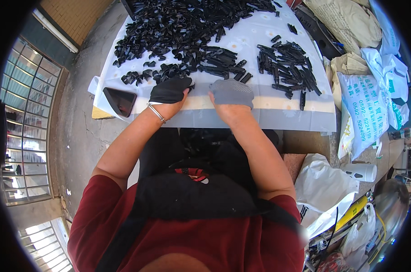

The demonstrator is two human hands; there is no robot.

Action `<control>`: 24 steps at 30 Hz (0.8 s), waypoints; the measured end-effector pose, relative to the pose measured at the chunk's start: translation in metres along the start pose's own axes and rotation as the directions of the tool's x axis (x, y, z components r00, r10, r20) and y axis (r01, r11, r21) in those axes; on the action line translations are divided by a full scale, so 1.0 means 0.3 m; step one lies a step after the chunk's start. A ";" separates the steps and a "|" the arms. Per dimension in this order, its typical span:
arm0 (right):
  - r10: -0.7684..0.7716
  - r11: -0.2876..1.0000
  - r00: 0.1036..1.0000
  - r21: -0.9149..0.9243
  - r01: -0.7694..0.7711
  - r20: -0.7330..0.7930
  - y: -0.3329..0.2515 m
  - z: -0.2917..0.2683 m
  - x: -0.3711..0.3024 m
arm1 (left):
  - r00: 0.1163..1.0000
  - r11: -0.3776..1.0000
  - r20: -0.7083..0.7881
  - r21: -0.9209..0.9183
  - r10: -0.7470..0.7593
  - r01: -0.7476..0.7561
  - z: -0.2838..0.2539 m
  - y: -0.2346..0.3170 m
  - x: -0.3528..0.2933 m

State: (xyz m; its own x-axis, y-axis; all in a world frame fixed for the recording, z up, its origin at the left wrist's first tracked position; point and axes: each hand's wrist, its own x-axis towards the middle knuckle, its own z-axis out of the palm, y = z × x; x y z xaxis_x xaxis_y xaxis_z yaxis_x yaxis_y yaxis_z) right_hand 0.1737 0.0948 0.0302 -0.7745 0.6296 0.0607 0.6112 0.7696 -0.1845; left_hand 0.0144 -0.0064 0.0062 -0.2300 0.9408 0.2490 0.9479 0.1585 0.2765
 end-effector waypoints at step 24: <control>-0.270 0.869 0.912 0.330 0.368 -0.308 -0.141 -0.002 -0.189 | 0.989 0.958 0.120 -0.281 0.088 -0.051 -0.071 0.107 -0.255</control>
State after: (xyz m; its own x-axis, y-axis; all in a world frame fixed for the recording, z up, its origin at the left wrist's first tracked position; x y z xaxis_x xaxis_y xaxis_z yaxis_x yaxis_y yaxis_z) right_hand 0.1918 0.0267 0.0350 -0.8215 0.3993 0.4069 0.1923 0.8660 -0.4617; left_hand 0.0577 -0.0796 0.0157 -0.1177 0.9803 0.1587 0.8579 0.0199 0.5134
